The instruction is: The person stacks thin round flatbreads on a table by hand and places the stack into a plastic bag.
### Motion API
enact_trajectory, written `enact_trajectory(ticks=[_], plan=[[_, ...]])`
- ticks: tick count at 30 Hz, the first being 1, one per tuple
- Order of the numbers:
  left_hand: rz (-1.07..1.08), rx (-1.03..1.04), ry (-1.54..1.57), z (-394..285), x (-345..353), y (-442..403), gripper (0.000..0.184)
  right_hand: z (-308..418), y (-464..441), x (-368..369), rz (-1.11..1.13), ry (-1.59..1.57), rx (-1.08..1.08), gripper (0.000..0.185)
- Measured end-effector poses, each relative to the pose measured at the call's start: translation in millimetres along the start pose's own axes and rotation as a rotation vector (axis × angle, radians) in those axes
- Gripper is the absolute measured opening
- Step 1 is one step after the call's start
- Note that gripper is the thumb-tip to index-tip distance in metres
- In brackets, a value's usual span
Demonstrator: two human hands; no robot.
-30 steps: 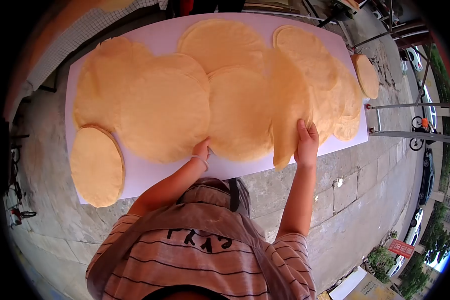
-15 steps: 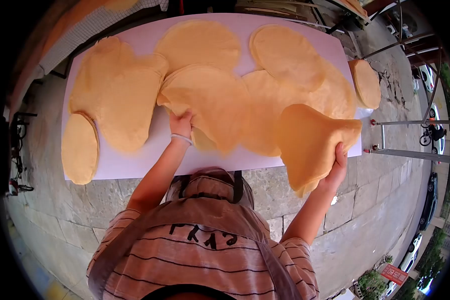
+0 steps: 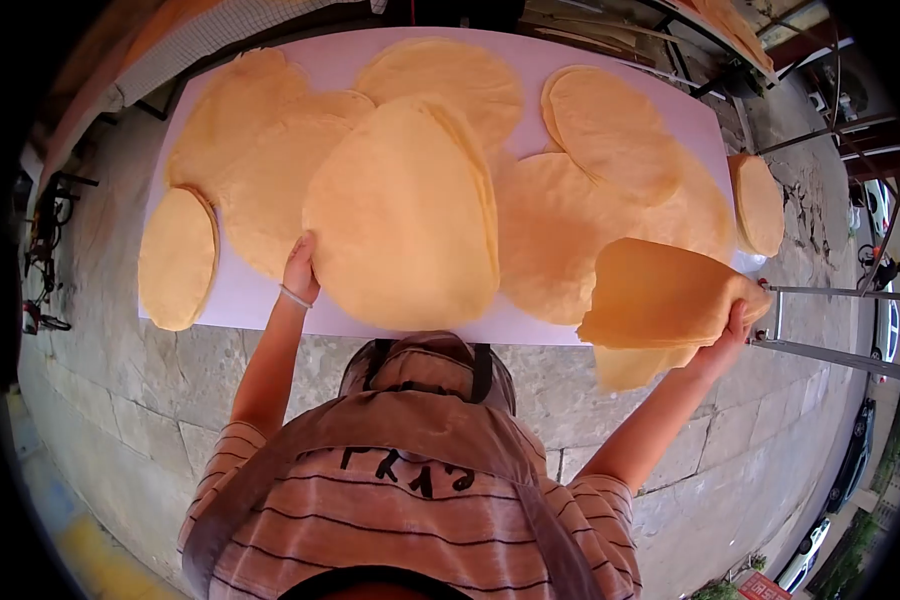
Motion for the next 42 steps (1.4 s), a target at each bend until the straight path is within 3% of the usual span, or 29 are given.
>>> enact_trajectory(ticks=[4,6,7,9,13,16,17,19,22,25,28,29,32,35,37,40,42], plan=[[0.037,-0.064,0.203,46.4,-23.3,-3.4,0.044,17.9,39.3,109.5,0.179,0.273,-0.263,0.027],[0.079,-0.083,0.321,38.3,-3.4,4.5,0.043,-5.5,77.5,155.8,0.536,0.571,-0.365,0.024],[0.093,-0.073,0.319,36.3,4.1,4.6,0.046,-27.7,103.7,178.9,0.601,0.531,-0.349,0.026],[0.126,-0.056,0.309,32.2,20.2,2.1,0.051,-68.9,144.7,212.1,0.876,0.747,-0.447,0.033],[0.200,-0.042,0.228,3.8,62.9,16.5,0.047,-157.3,208.3,220.6,1.032,0.665,-0.071,0.016],[0.047,0.015,0.082,14.3,48.5,6.4,0.042,-202.9,211.0,198.5,0.950,0.502,0.042,0.018],[0.018,0.032,0.017,13.9,45.6,3.7,0.041,-197.1,208.8,196.0,0.867,0.441,0.202,0.019],[-0.040,0.060,-0.114,14.6,36.2,3.7,0.039,-182.9,191.9,186.0,0.718,0.332,0.257,0.021],[-0.229,-0.067,-0.280,20.5,0.0,-2.2,0.041,-135.9,132.8,148.2,0.546,0.368,0.184,0.021],[-0.284,-0.175,-0.156,2.7,-0.2,14.1,0.036,-54.9,94.8,122.8,0.281,0.203,0.156,0.024],[-0.179,-0.066,-0.247,22.3,5.4,-10.0,0.036,0.1,83.2,104.5,0.133,0.197,-0.003,0.029],[-0.045,0.031,-0.295,22.9,26.7,-22.0,0.037,3.9,80.3,98.0,0.093,0.197,-0.055,0.030],[0.235,0.212,-0.395,2.9,148.5,-8.1,0.040,1.6,71.4,71.3,-0.045,0.235,-0.163,0.033],[0.421,0.135,-0.113,-42.9,217.9,34.0,0.041,0.1,58.6,38.8,-0.176,0.308,-0.216,0.033],[0.484,0.138,0.063,-68.4,227.9,56.3,0.042,11.3,52.6,16.1,-0.181,0.325,-0.254,0.032],[0.454,0.102,0.045,-78.2,200.2,75.0,0.042,29.2,45.0,-9.7,-0.220,0.295,-0.273,0.030],[0.314,0.102,-0.031,-54.3,160.9,65.8,0.041,50.0,43.9,-9.0,-0.332,0.327,-0.262,0.030]])
Point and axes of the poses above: each hand's wrist, its own y-axis away from the middle knuckle, its own x-axis out of the palm, z = x × y, the point moved 3 cm from there along -y, towards the middle knuckle, and after that the axes turned 12 degrees about -x, right-handed, at the moved point
